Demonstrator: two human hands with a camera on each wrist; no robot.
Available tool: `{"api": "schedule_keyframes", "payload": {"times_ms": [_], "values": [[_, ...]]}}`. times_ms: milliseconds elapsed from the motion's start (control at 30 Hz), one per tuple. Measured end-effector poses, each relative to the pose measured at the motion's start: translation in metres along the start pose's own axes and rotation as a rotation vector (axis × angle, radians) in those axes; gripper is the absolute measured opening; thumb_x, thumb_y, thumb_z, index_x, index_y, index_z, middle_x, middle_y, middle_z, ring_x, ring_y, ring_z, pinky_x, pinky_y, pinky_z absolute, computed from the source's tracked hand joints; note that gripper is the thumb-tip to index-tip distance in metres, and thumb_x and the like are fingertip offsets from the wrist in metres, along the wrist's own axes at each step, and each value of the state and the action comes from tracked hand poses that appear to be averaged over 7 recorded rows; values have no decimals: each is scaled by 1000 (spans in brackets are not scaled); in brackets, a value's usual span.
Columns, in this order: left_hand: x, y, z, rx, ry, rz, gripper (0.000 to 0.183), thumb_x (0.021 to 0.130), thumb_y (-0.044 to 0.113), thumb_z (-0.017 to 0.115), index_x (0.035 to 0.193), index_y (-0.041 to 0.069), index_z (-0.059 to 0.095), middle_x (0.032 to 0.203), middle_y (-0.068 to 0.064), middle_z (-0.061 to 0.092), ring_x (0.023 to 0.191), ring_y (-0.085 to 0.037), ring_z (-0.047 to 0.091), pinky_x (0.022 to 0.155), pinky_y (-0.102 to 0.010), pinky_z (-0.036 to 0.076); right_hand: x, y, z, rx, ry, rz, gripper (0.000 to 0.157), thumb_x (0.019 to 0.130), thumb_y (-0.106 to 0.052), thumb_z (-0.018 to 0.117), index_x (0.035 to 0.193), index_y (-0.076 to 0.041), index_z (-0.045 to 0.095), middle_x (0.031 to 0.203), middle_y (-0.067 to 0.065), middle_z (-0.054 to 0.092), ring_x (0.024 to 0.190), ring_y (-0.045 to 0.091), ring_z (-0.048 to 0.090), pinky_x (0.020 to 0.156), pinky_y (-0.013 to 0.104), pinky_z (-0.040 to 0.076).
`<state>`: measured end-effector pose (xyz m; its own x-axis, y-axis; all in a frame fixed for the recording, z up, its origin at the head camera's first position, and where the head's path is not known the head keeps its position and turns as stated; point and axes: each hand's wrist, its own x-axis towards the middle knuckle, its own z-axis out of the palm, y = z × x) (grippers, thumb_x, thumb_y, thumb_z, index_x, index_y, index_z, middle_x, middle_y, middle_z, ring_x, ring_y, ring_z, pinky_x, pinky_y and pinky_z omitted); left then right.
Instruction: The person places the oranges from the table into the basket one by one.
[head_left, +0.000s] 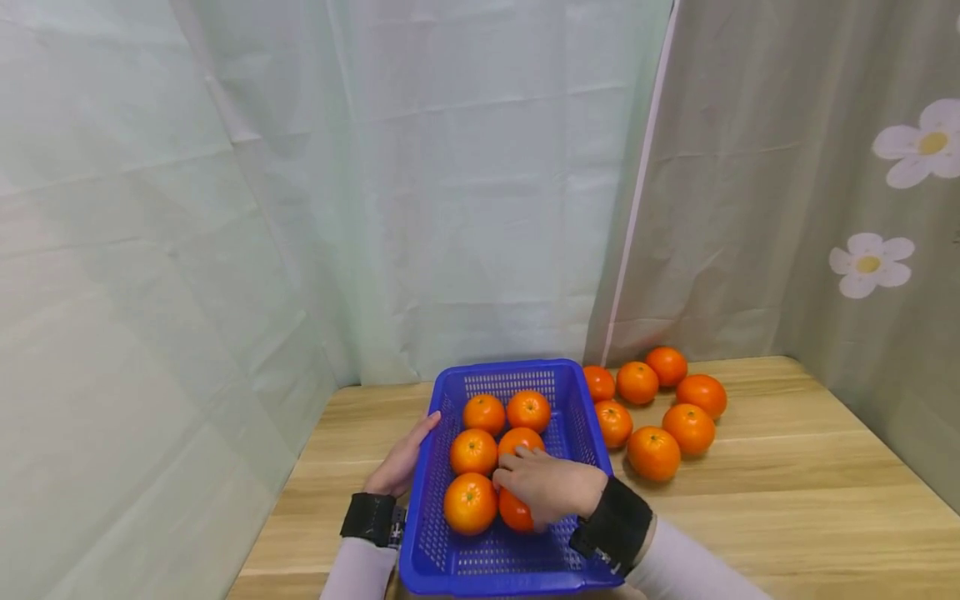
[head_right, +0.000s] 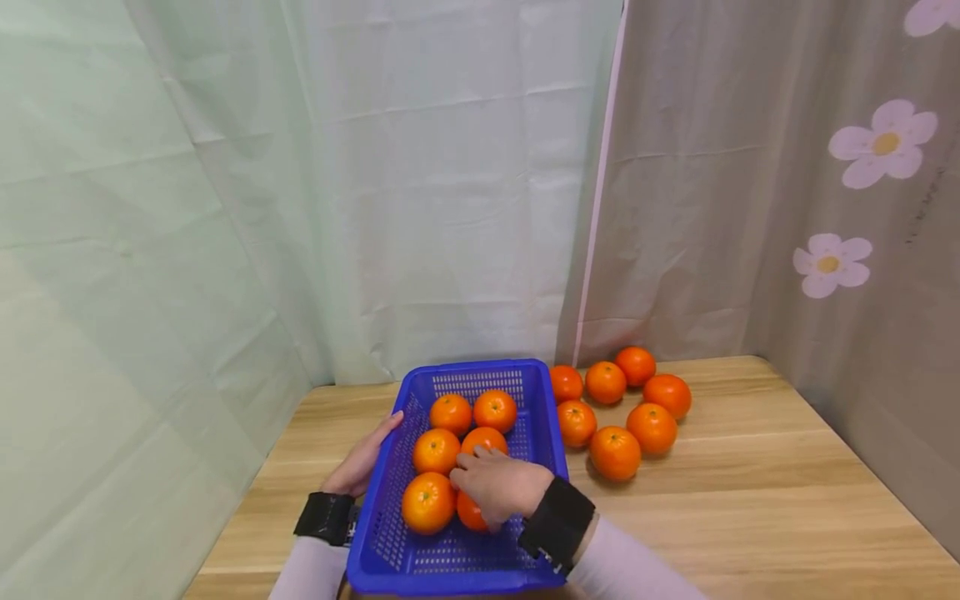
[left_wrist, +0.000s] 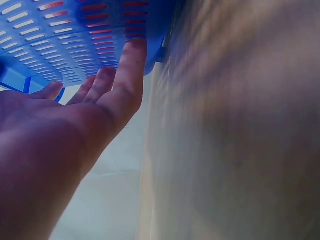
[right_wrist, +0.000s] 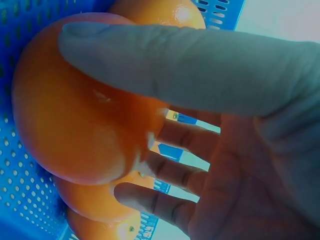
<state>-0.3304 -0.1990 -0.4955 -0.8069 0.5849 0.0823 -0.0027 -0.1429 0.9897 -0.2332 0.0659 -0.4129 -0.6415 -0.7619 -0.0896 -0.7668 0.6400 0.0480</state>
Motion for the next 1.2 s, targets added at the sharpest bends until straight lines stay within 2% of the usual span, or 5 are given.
{"api": "schedule_keyframes", "payload": {"times_ms": [167, 467, 600, 967, 1200], "values": [[2, 1, 1, 16, 17, 9, 58, 105, 46, 25, 154, 32, -2, 160, -12, 5, 139, -36, 25, 105, -53, 37, 0, 3, -1, 35, 1, 11, 56, 63, -22, 89, 109, -24, 57, 102, -9, 45, 95, 14, 47, 94, 34, 45], [1, -1, 1, 5, 25, 4, 58, 105, 47, 26, 153, 32, -2, 160, -12, 4, 138, -36, 25, 104, -53, 37, -5, 7, -9, 140, 12, -33, 52, 69, -19, 83, 114, -24, 59, 101, -9, 45, 92, 11, 48, 88, 30, 46], [2, 0, 2, 4, 29, 7, 57, 105, 46, 26, 153, 33, -2, 161, -10, 4, 139, -34, 24, 106, -52, 35, -7, 7, -12, 148, 12, -46, 49, 71, -18, 82, 114, -24, 59, 98, -10, 44, 90, 10, 48, 84, 27, 47], [-1, 0, 0, 6, 27, -10, 57, 105, 47, 25, 153, 33, -2, 160, -13, 7, 136, -34, 29, 103, -50, 41, -11, 7, -17, 192, 9, -25, 48, 72, -17, 81, 115, -23, 60, 102, -8, 48, 93, 10, 49, 85, 28, 48], [-2, 0, 0, -1, 27, -18, 57, 105, 47, 25, 153, 32, 0, 159, -16, 12, 132, -32, 37, 99, -48, 45, -12, 9, -18, 209, 19, -59, 43, 78, -19, 78, 116, -23, 60, 108, -6, 52, 97, 10, 49, 87, 26, 47]]}}
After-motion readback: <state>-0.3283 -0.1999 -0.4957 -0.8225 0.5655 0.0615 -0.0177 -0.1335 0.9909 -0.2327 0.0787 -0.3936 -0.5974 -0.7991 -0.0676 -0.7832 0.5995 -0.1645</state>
